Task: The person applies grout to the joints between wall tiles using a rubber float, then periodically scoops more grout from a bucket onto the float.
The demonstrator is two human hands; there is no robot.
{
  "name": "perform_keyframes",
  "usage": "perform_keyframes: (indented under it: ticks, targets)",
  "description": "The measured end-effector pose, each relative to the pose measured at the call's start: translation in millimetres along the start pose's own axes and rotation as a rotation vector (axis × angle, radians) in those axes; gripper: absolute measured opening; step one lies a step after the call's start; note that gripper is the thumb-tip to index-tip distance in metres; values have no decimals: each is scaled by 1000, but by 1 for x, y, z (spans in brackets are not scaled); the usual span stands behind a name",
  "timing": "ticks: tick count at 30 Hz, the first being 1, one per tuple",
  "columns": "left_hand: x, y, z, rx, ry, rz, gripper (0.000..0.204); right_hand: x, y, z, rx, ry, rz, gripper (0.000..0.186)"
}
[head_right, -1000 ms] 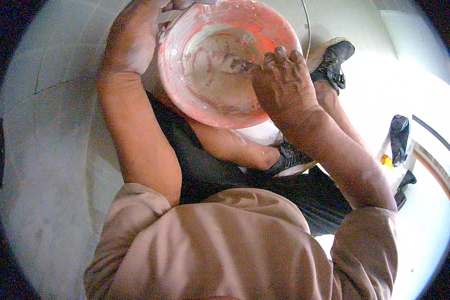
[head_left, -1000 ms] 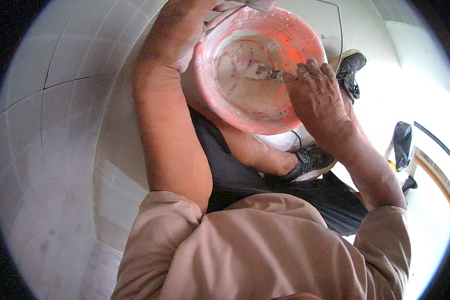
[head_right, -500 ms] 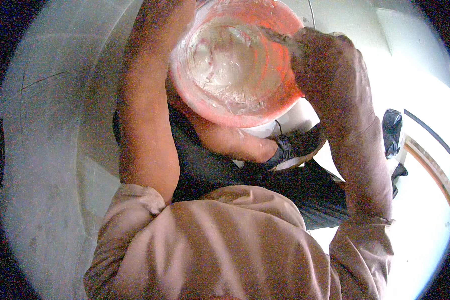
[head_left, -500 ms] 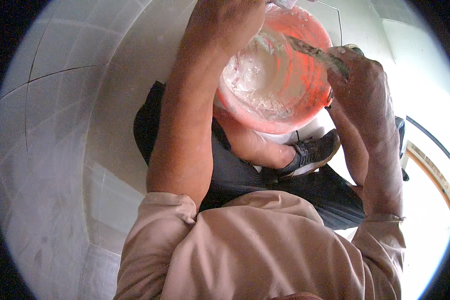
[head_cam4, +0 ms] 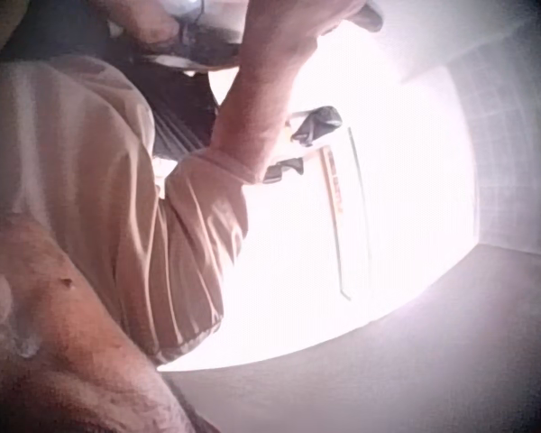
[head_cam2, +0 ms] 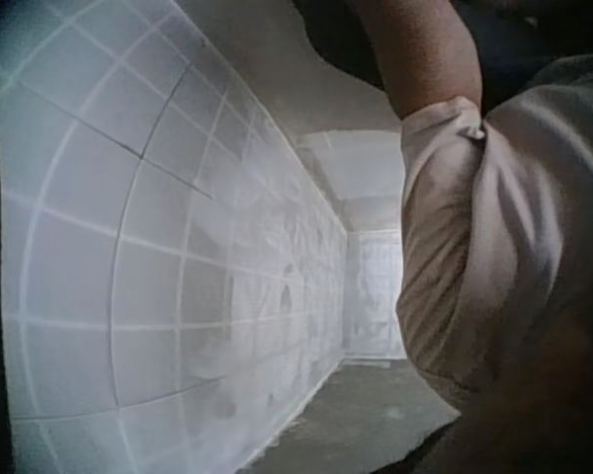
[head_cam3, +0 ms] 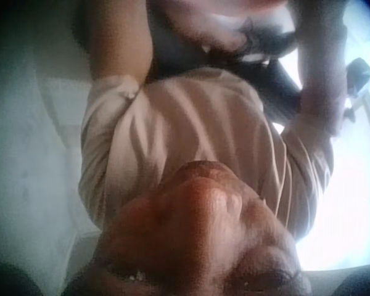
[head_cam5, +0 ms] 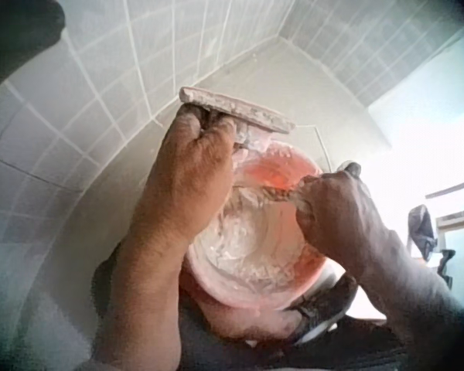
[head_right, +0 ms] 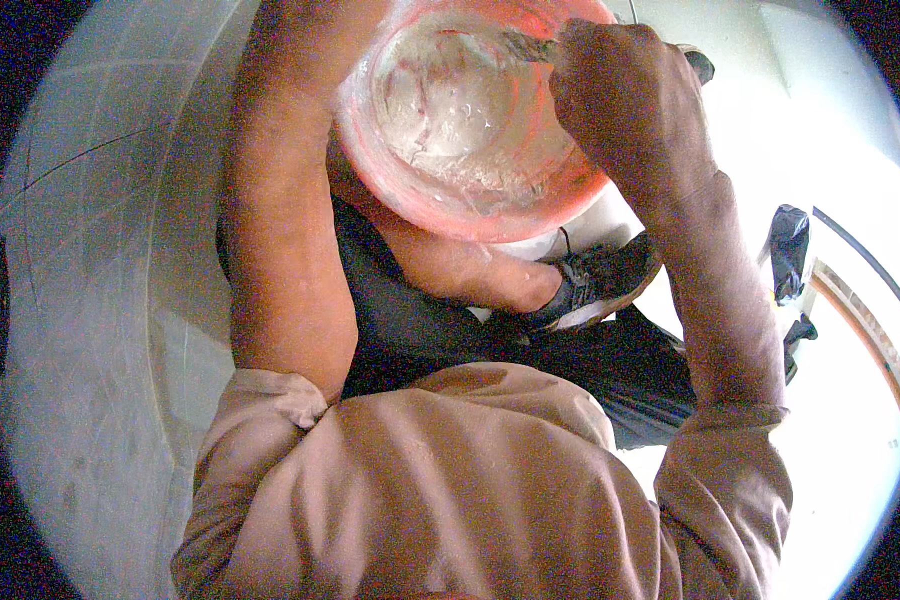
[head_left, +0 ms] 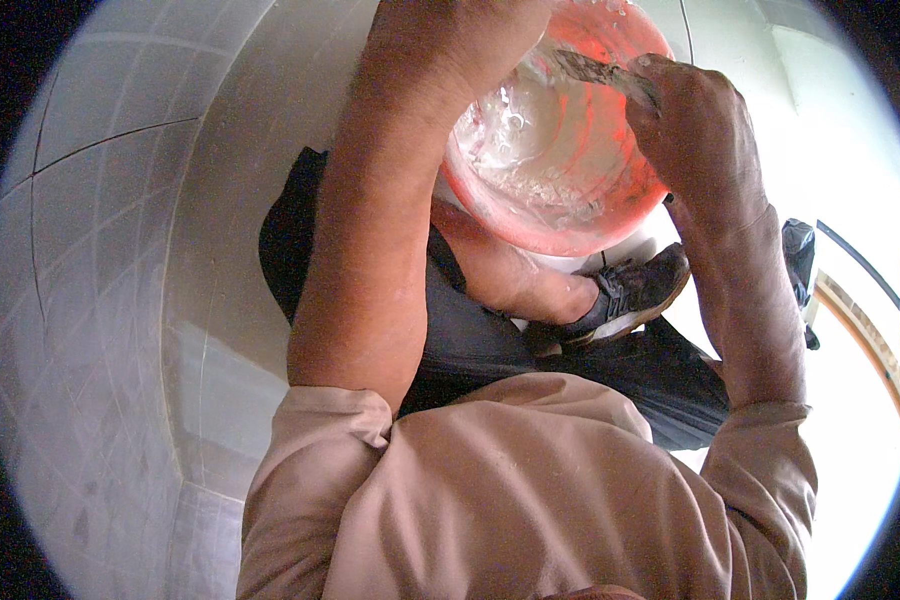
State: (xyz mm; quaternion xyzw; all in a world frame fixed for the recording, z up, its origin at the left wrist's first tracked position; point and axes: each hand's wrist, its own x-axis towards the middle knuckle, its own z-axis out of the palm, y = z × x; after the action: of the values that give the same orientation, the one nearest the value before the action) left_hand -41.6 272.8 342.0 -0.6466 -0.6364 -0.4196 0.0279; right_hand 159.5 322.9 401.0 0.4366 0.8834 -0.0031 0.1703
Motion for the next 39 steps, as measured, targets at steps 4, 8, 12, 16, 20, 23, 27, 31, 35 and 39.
perform_keyframes:
  ticks: [4, 8, 12, 16, 20, 23, 27, 31, 35, 39]
  targets:
    - [0, 3, 1, 21, 50, 21, 18, 3, -8, -5, 72, 91, -61, 20]
    - [1, 0, 3, -34, 33, 49, 18, 10, -15, -5, 12, 17, -53, 16]
    - [-8, -11, -1, 57, 46, 43, 17, 12, -28, -29, 108, -53, -207, 15]
    - [-1, -3, 5, 35, 4, -4, 17, 20, 3, -11, -20, 122, -298, 15]
    - [-13, -14, 0, 62, -25, -19, 16, 27, -34, -45, 13, -152, -12, 15]
    - [-10, -20, 4, -130, -63, -195, 20, 36, -29, -40, 144, -148, -24, 16]
    - [-10, -23, 8, -171, -100, -249, 32, 38, -30, -39, 210, -122, -175, 14]
    - [-9, -13, 4, -455, -72, -441, 35, 19, -51, -55, 66, 81, -215, 12]
    - [-11, 1, -2, -577, -68, -523, 36, 39, -50, -44, -115, -14, -303, 11]
    - [-8, -1, -1, -712, -43, -659, 37, 34, -49, -5, -184, 81, -496, 12]
